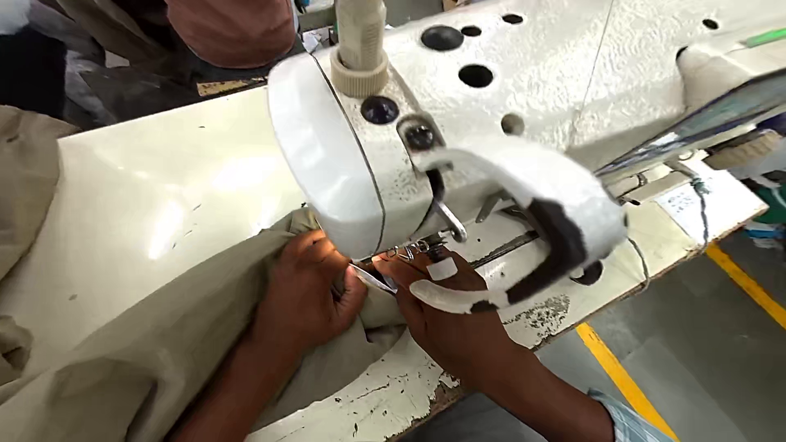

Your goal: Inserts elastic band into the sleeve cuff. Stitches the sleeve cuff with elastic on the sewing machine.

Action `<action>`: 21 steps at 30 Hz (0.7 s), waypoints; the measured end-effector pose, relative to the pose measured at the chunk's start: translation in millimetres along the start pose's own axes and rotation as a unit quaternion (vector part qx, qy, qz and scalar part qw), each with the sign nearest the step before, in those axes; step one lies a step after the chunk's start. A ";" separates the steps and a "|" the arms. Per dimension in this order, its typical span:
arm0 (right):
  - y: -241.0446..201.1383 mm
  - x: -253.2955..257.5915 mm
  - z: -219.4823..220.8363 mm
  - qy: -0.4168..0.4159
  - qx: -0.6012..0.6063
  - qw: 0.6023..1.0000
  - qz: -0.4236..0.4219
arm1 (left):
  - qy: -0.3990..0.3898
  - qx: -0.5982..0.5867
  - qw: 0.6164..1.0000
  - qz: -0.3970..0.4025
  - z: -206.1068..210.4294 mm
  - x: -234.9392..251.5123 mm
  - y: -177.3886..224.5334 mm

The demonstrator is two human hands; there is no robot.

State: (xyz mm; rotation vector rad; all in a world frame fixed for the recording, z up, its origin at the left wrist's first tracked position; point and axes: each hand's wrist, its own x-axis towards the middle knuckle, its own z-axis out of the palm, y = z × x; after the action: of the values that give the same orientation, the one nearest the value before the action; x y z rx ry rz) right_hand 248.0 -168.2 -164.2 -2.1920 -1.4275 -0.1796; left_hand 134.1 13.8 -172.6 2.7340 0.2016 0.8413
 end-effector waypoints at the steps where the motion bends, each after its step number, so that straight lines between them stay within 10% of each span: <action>1: -1.6 0.3 -0.2 -0.001 -0.005 1.000 0.002 | -0.004 -0.007 1.000 0.006 0.5 1.5 -2.9; 10: -5.6 4.5 2.3 -0.022 -0.014 1.000 -0.012 | -0.061 0.064 0.994 0.061 -16.7 9.6 6.1; 21: 5.4 4.3 3.3 -0.032 0.044 0.998 -0.033 | -0.061 0.144 0.985 -0.072 -5.6 -23.5 57.8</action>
State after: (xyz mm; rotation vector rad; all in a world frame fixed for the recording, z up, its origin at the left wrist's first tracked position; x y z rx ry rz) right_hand 254.1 -164.8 -167.3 -2.0981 -1.5146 -0.0697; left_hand 114.6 -45.1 -163.3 2.9785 0.5275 0.6472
